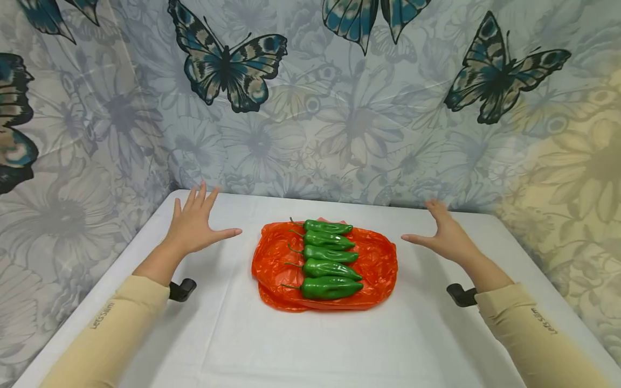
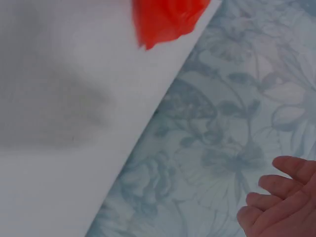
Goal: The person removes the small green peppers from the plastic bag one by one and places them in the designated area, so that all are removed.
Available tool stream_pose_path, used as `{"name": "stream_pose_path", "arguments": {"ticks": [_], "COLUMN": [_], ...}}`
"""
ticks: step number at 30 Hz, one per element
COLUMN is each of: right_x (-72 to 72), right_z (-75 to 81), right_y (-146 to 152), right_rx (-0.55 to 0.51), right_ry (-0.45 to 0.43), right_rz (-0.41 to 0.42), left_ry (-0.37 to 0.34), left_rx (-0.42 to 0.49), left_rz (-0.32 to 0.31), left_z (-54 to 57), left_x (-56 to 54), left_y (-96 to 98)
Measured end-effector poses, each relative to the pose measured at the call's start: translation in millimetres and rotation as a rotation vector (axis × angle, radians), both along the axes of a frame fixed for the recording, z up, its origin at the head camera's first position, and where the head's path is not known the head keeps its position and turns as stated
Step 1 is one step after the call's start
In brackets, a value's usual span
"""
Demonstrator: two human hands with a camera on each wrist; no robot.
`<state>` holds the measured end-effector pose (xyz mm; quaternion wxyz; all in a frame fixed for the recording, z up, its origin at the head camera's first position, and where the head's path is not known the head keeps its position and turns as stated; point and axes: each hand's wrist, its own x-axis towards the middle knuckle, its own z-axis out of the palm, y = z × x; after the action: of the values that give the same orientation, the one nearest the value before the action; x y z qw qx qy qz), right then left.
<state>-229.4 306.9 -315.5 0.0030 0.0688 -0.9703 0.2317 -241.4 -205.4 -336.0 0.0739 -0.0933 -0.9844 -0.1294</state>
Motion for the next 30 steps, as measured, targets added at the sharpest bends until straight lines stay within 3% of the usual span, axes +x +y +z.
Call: {"name": "stream_pose_path", "arguments": {"ticks": [7, 15, 23, 30], "right_x": [7.3, 16.2, 24.4, 29.1], "right_z": [-1.7, -15.3, -26.0, -34.3], "right_y": [-21, -38, -51, -60], "right_rx": [-0.115, -0.331, -0.463, -0.559], "right_ry": [-0.061, -0.113, -0.131, -0.126], "right_rz": [-0.013, 0.039, 0.065, 0.14], "left_ry": [-0.177, -0.381, -0.469, -0.522], "left_rx": [0.242, 0.649, 0.931, 1.065], "left_rz": [0.023, 0.046, 0.06, 0.028], "left_z": [-11.3, -22.9, -48.1, -69.2], "left_x": [1.0, 6.3, 14.3, 17.4], "left_y": [6.9, 21.1, 41.1, 53.9]}}
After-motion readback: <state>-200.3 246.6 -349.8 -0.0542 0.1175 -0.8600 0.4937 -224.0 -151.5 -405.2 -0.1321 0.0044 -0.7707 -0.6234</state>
